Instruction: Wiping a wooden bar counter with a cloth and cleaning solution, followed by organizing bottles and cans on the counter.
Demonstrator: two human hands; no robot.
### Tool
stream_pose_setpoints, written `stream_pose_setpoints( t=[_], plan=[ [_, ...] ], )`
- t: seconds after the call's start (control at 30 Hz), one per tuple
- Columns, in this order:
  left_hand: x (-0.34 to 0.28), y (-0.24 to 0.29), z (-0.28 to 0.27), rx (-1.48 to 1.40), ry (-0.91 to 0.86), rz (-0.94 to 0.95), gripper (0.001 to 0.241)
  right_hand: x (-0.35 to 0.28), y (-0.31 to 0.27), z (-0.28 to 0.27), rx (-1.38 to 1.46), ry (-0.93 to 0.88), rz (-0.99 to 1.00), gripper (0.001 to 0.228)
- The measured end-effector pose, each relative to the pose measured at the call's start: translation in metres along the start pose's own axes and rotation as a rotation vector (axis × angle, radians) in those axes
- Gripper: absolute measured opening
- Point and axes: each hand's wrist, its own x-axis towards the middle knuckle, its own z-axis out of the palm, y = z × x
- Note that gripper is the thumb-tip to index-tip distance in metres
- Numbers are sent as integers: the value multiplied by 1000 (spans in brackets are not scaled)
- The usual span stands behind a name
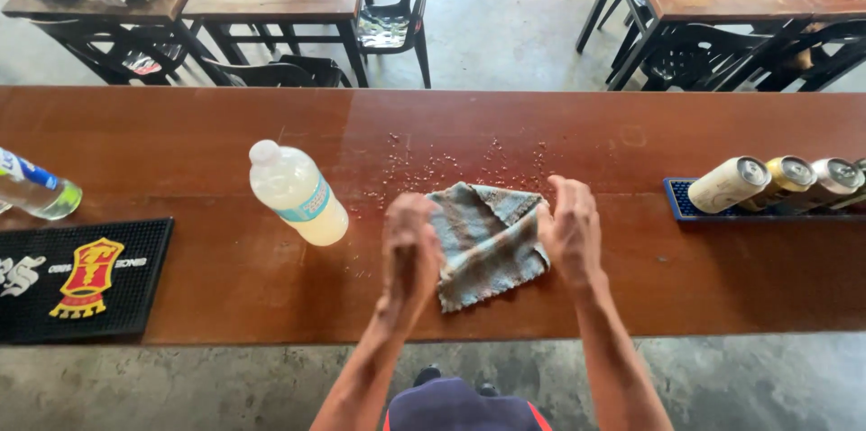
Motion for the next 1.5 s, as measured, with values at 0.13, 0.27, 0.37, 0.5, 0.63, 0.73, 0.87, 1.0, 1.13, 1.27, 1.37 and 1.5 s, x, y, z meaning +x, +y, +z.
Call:
stream_pose_setpoints(
  t=[0.13, 0.27, 0.37, 0.5, 0.63, 0.73, 0.87, 1.0, 1.13, 1.27, 1.37, 1.5],
  plan=[
    [-10, 14, 53, -62, -338, 9, 39, -18, -35, 29, 208, -239, 27, 33],
    [7, 6, 91, 168, -456, 68, 68, -25, -12, 77, -19, -305, -159, 53],
    [39, 0, 100, 226, -542, 59, 80, -5, 9, 94, -144, -357, -156, 62],
    [72, -11, 123, 242, -606, 58, 82, 30, 24, 112, -151, -473, -68, 69],
    [96, -21, 141, 244, -598, 59, 80, 54, 38, 127, -155, -485, -62, 70],
    [113, -27, 153, 242, -597, 49, 80, 74, 45, 136, -138, -481, -65, 70],
    [135, -35, 173, 251, -608, 39, 78, 100, 53, 147, -141, -538, -11, 69],
    [159, -40, 190, 262, -614, 35, 77, 123, 63, 157, -139, -537, 0, 69],
    [186, -46, 211, 266, -625, 35, 77, 152, 73, 168, -146, -571, 39, 68],
    [212, -49, 231, 285, -632, 9, 75, 179, 87, 184, -155, -557, 59, 67],
    [226, -44, 236, 290, -648, -25, 72, 192, 91, 187, -166, -587, 104, 66],
    [223, -37, 227, 294, -660, -58, 71, 189, 86, 184, -183, -572, 134, 66]
  ],
)
